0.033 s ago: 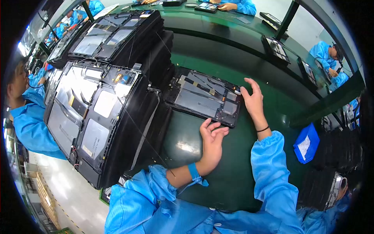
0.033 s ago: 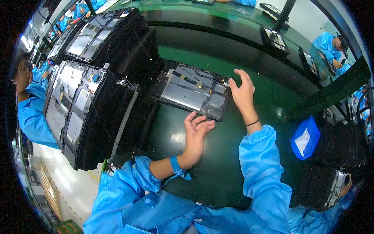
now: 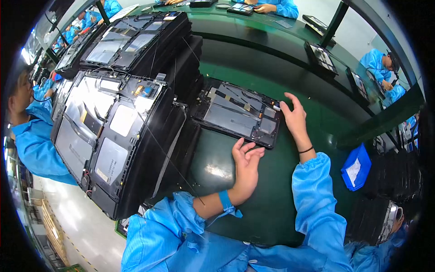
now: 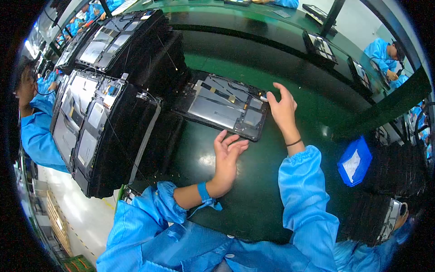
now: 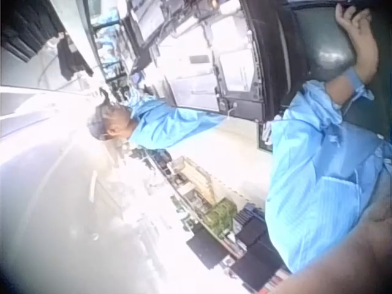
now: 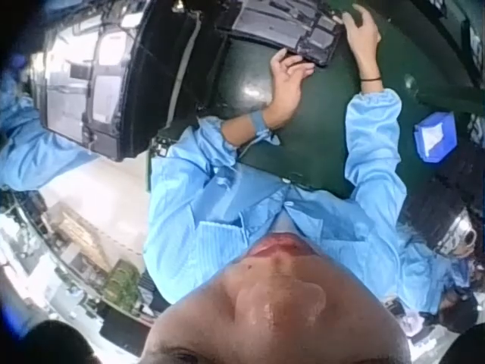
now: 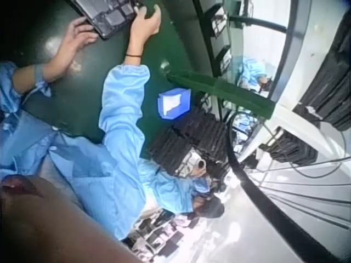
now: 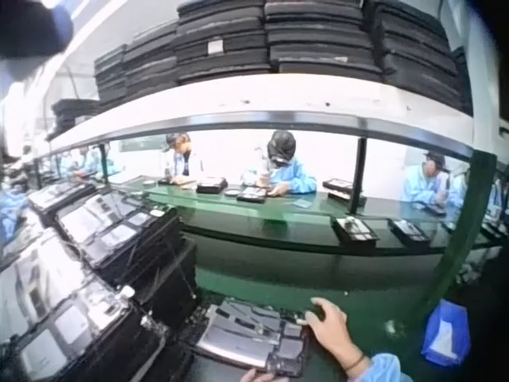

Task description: The person assembles tablet devices on an assembly line by connecting internal ribbon cables and pressing components into place by hand, then placing each tablet onto a stack.

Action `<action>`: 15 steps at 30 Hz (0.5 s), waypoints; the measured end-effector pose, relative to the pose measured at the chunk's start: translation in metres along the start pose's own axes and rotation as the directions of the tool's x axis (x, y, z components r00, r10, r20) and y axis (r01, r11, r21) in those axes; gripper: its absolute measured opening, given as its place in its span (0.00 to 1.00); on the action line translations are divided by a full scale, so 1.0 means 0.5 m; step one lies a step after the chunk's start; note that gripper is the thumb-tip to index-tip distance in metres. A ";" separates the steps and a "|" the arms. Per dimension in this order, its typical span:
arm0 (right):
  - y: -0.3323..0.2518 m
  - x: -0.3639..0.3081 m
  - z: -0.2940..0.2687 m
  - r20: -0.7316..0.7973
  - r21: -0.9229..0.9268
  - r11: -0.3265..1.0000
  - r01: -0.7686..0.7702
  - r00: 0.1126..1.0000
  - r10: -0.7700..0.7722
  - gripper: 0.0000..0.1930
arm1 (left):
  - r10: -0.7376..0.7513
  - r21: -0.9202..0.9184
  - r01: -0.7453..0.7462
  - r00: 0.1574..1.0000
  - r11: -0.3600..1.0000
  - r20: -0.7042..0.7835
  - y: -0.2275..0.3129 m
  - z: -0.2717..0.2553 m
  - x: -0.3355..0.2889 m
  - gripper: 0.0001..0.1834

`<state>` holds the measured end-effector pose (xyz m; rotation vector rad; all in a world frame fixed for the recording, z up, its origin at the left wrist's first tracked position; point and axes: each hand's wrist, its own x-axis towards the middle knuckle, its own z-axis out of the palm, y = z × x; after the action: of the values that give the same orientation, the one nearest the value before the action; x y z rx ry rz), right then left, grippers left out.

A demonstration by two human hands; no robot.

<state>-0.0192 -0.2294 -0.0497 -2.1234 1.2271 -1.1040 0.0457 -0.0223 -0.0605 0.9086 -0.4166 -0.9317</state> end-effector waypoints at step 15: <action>-0.090 -0.077 0.012 0.282 0.801 0.473 -0.366 0.929 0.240 0.36 | -0.026 0.082 0.008 0.976 0.997 0.214 0.010 -0.007 -0.005 0.46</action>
<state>-0.0026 -0.1733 -0.0376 -1.1256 0.7000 -1.0547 0.0491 -0.0174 -0.0583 0.8888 -0.6365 -1.0393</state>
